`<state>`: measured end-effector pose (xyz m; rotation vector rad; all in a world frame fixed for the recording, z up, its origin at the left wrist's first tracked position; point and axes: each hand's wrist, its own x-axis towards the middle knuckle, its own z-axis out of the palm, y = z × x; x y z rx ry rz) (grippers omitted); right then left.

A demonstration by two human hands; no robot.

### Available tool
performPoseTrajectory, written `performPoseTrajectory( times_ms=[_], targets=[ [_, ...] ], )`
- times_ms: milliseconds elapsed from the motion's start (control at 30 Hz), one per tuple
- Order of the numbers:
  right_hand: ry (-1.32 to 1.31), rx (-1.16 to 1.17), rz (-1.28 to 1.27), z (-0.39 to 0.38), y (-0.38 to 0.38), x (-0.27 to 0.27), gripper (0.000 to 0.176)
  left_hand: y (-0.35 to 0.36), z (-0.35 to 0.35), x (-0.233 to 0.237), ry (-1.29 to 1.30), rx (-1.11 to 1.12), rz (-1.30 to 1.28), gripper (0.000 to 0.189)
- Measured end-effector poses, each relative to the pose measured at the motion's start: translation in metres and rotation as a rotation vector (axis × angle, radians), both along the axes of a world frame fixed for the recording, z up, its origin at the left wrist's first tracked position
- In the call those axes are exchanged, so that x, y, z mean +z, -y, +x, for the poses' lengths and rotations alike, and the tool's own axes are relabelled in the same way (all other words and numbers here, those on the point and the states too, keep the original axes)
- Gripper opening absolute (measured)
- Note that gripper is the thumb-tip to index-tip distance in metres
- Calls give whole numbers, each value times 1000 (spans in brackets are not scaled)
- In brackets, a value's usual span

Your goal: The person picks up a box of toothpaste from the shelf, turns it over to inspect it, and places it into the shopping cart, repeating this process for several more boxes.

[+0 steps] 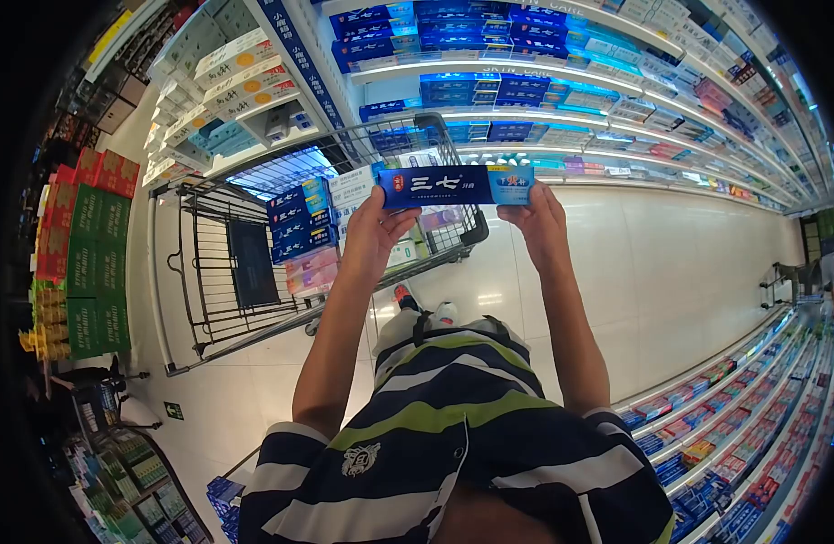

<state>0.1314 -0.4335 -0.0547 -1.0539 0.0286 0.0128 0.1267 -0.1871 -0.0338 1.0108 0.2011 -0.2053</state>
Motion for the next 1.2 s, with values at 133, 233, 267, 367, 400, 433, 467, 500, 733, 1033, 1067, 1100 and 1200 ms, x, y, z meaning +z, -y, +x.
performPoseTrajectory(
  times_ms=[133, 233, 267, 367, 400, 433, 467, 500, 733, 1033, 1067, 1100, 1200],
  targets=[
    [-36, -24, -70, 4, 3, -2, 41, 0, 4, 3, -29, -15, 30, 43],
    [-49, -16, -76, 7, 8, -3, 39, 0, 6, 2, -32, -19, 36, 42],
    [-53, -10, -82, 8, 9, -4, 39, 0, 7, 1, -31, -20, 40, 41],
    [-56, 1, -85, 13, 9, -3, 39, -1, 9, 2, -29, -24, 43, 40],
    [-57, 4, -83, 14, 9, -3, 39, -2, 10, 1, -28, -23, 43, 40],
    [-57, 6, -83, 15, 9, -3, 39, -2, 10, 0, -17, -27, 54, 41],
    [-54, 11, -81, 16, 9, -4, 39, -3, 10, -1, -7, -31, 65, 42],
    [-50, 17, -78, 17, 8, -4, 39, -4, 11, 0, -8, -29, 63, 42],
    [-50, 39, -87, 18, 6, -4, 38, -7, 16, 5, -96, -42, 146, 48],
    [-72, 16, -98, 13, 1, -6, 37, -10, 19, -2, -152, -12, 163, 55],
    [-69, 53, -86, 13, 3, -8, 36, -10, 19, -3, -173, 3, 130, 55],
    [-65, 91, -74, 13, 5, -10, 36, -12, 19, -5, -175, 2, 130, 55],
    [-94, 105, -78, 13, 7, -13, 36, -17, 19, -10, -165, -88, 96, 56]
  ],
)
